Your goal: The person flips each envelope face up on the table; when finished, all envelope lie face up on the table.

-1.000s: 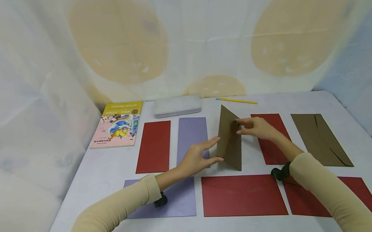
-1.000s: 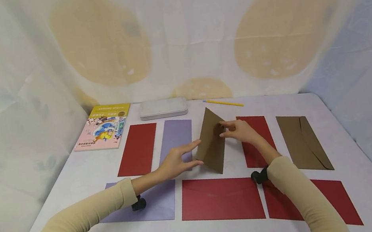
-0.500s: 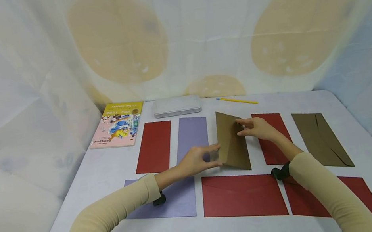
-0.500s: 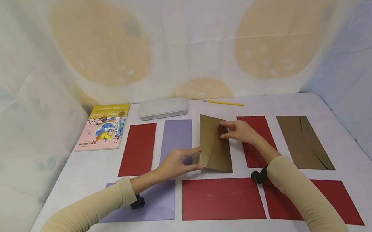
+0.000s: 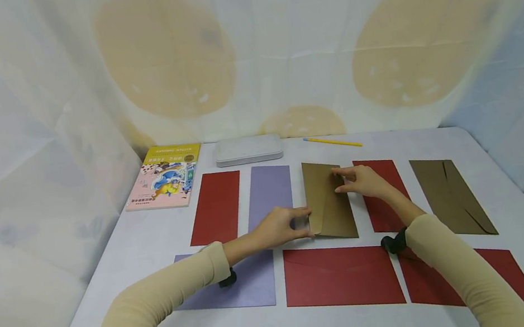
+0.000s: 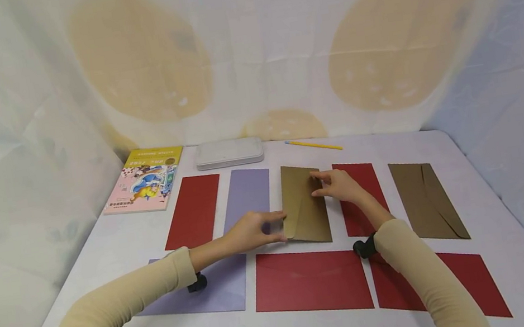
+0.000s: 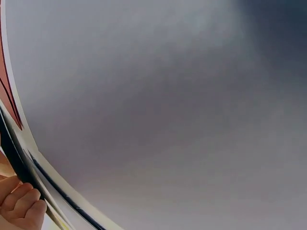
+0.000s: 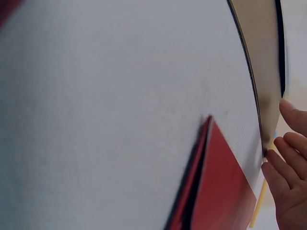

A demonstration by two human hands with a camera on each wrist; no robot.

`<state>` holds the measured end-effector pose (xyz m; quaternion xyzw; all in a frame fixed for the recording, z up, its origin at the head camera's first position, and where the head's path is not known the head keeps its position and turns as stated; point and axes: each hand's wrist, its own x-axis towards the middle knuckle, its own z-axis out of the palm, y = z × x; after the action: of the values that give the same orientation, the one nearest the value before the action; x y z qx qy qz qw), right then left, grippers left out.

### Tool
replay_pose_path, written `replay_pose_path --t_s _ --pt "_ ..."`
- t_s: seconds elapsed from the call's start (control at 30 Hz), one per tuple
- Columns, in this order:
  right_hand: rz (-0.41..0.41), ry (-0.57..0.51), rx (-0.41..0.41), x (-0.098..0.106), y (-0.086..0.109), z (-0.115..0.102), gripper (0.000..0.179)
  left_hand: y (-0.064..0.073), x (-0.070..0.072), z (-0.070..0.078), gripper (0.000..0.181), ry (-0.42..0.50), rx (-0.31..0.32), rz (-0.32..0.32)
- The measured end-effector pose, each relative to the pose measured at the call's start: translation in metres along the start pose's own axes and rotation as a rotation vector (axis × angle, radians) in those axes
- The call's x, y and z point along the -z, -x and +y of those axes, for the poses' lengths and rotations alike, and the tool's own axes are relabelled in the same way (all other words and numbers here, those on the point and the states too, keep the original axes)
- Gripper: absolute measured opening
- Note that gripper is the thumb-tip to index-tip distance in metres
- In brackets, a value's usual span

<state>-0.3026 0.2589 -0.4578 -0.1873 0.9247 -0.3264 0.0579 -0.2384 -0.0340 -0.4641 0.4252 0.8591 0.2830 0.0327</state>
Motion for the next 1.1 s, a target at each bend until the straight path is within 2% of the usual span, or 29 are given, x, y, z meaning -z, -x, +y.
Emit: replay_pose_path --t_s 0.33,0.47,0.57,0.73,0.87,1.1 --pt "-0.014 0.052 0.021 -0.003 -0.004 0.001 0.06 -0.005 -0.004 0.002 0.057 -0.111 0.046 -0.07" --pt "-0.008 0.107 0.027 0.0 0.002 -0.002 0.06 -0.004 -0.002 0.004 0.055 -0.153 0.01 -0.086" --pt "-0.008 0.187 0.071 0.004 0.01 -0.007 0.055 -0.003 0.001 0.004 0.053 -0.167 -0.042 -0.107" --pt "-0.066 0.27 0.142 0.004 0.023 -0.012 0.046 -0.001 0.002 0.004 0.054 -0.173 -0.09 -0.152" --pt "-0.093 0.294 0.141 0.0 0.026 -0.015 0.046 -0.003 -0.002 0.004 0.056 -0.199 -0.073 -0.162" --pt "-0.09 0.333 0.134 0.0 0.026 -0.017 0.046 -0.009 -0.005 0.005 0.056 -0.233 -0.025 -0.174"
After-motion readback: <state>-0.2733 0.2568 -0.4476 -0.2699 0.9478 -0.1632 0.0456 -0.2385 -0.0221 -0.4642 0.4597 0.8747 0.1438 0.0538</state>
